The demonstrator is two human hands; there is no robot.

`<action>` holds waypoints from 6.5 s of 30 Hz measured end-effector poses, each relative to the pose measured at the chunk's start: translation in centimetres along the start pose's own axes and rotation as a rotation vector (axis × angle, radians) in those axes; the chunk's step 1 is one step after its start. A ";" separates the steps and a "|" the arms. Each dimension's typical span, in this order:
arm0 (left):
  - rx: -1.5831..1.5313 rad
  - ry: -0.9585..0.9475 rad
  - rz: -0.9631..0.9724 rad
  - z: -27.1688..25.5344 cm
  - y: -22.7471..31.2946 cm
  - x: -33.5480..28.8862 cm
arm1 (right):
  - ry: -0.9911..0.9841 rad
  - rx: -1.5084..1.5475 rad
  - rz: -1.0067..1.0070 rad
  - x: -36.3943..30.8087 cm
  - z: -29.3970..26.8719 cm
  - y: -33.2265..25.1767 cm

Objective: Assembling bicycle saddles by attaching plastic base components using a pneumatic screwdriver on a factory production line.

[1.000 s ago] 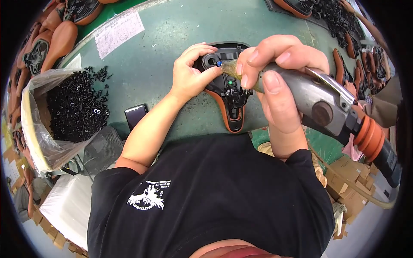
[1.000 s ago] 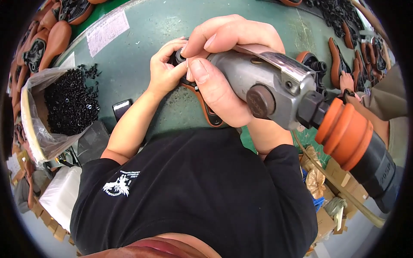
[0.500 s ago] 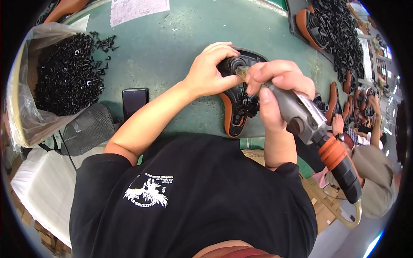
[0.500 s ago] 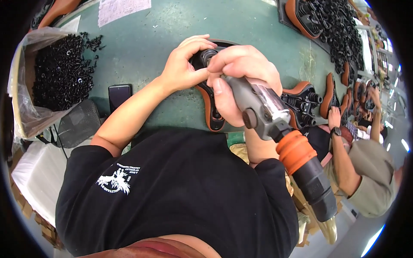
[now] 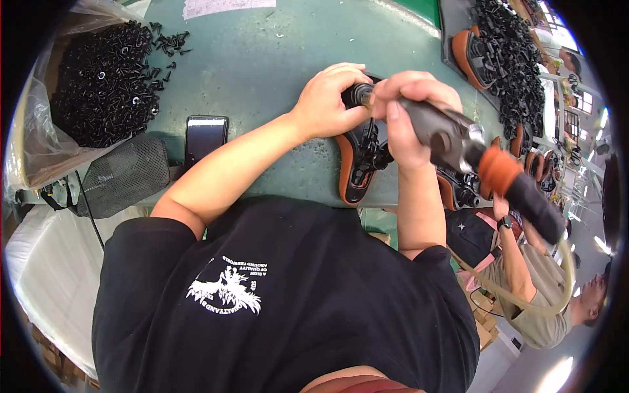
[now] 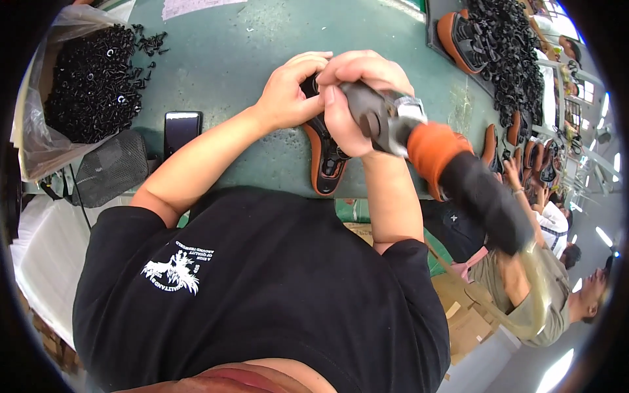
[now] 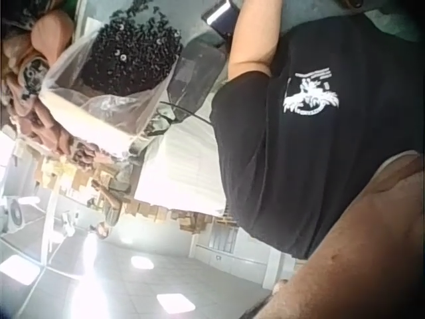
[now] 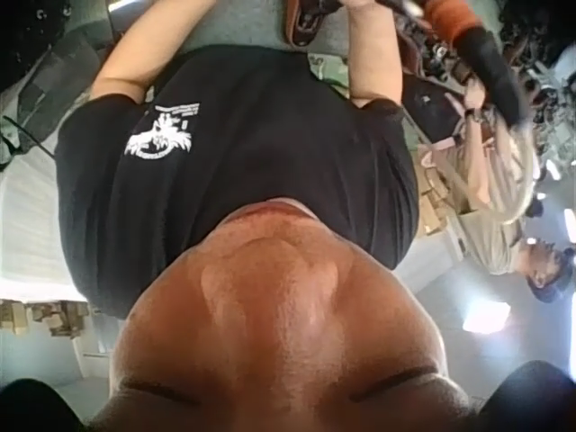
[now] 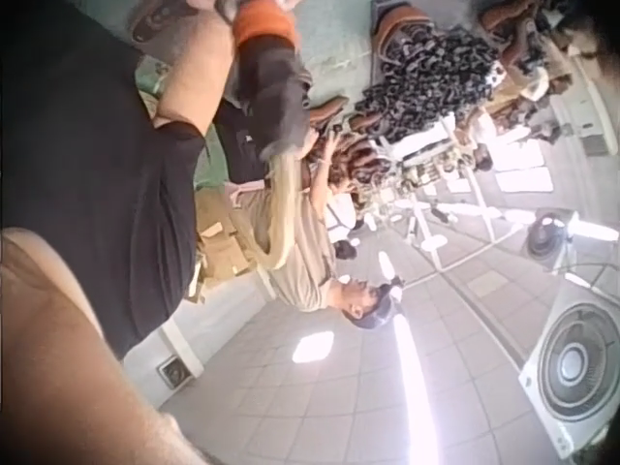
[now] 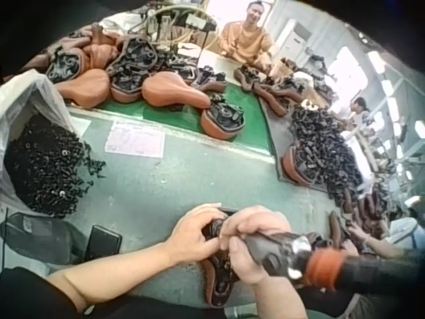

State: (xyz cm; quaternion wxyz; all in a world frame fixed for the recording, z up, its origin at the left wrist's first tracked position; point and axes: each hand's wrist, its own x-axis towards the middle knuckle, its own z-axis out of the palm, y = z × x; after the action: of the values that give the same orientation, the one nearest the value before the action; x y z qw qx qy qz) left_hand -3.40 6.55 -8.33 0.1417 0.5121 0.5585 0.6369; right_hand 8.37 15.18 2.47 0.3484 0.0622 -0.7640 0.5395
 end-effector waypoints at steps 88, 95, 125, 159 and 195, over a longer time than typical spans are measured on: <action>-0.059 -0.801 -0.075 2.8 1.9 6.7 | 0.318 -0.152 0.020 -5.4 -5.1 -7.1; -0.123 -0.765 -0.008 3.4 0.0 6.6 | 0.356 0.014 0.040 -4.5 -5.4 -3.5; 1.264 -0.473 -0.606 -25.0 0.4 8.9 | 1.286 -0.172 0.686 -20.8 -6.7 -11.7; -0.697 0.268 -0.609 -14.8 4.7 -0.9 | 0.361 -0.013 0.243 -15.9 -4.8 -11.1; 0.356 -0.194 0.312 -4.5 7.2 -1.0 | 0.159 0.138 -0.207 -5.3 -2.9 -13.7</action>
State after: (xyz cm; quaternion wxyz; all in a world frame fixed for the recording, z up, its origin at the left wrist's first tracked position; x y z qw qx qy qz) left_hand -3.81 0.79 -2.00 0.0021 0.6677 0.5597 0.4907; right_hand 20.15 10.62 10.46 0.4566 0.1215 -0.6847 0.5550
